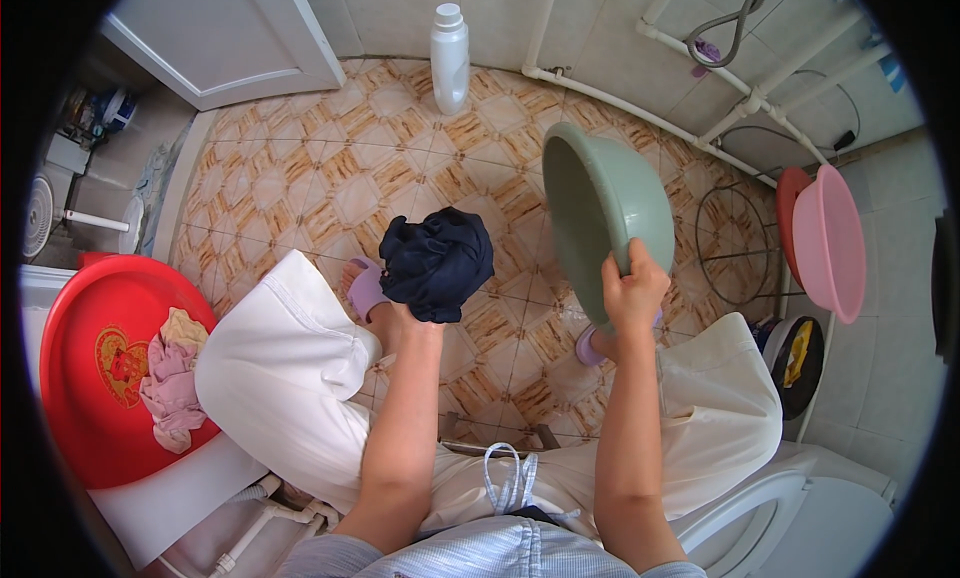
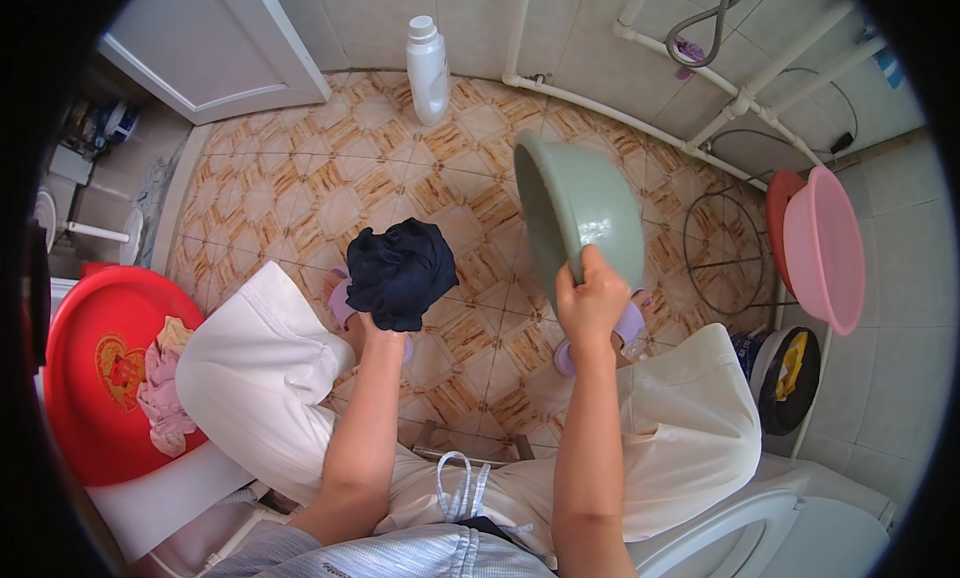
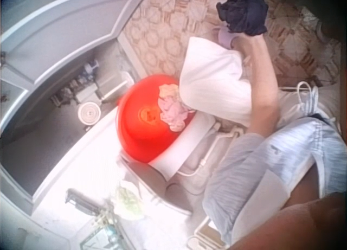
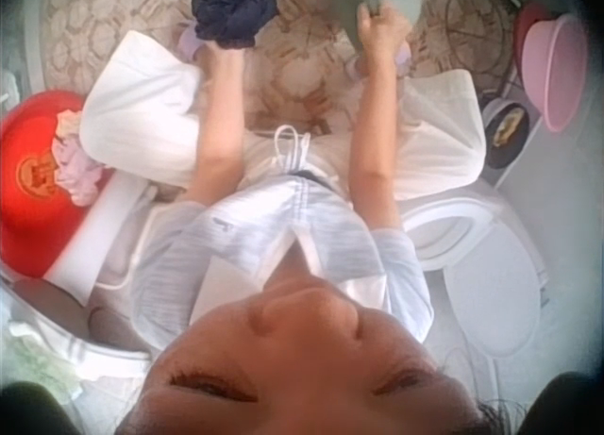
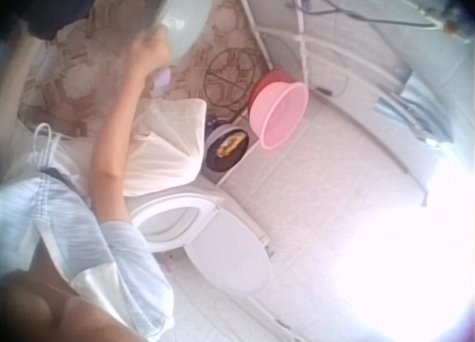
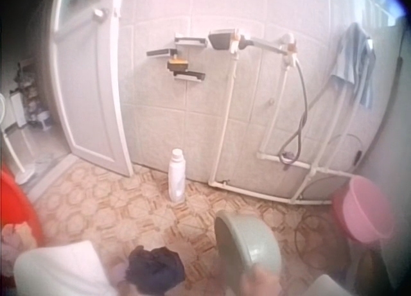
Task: The person turns on the tap to fill a washbasin containing clothes with water. They wash and rub the clothes in the basin by hand, wring out the garment, pour out the water, and place the garment back into the basin.
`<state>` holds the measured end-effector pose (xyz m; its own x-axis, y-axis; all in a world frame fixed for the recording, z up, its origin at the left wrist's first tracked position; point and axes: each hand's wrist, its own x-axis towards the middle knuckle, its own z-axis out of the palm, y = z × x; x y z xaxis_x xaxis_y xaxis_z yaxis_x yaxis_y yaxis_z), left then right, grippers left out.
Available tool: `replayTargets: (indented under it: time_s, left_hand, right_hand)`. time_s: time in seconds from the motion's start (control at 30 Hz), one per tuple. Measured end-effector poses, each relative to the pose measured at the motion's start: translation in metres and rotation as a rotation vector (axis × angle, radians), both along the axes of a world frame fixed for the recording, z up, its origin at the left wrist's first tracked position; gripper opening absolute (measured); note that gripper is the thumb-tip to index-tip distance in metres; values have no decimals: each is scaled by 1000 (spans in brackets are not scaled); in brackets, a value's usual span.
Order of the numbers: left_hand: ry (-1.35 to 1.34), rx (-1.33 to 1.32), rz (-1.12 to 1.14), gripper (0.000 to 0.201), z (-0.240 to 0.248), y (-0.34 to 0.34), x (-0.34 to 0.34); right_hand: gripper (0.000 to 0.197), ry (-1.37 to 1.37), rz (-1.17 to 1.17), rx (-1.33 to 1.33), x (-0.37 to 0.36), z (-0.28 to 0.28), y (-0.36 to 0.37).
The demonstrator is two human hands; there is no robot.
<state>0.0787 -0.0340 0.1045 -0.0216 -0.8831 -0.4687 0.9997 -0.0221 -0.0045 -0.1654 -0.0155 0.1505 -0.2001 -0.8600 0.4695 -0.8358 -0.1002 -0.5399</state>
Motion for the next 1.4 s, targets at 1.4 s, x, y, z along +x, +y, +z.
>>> replayTargets:
  time_s: [1.4]
  left_hand:
    - [-1028, 525, -662, 42, -126, 14, -100]
  right_hand:
    - [41, -1968, -671, 549, -10, -226, 24]
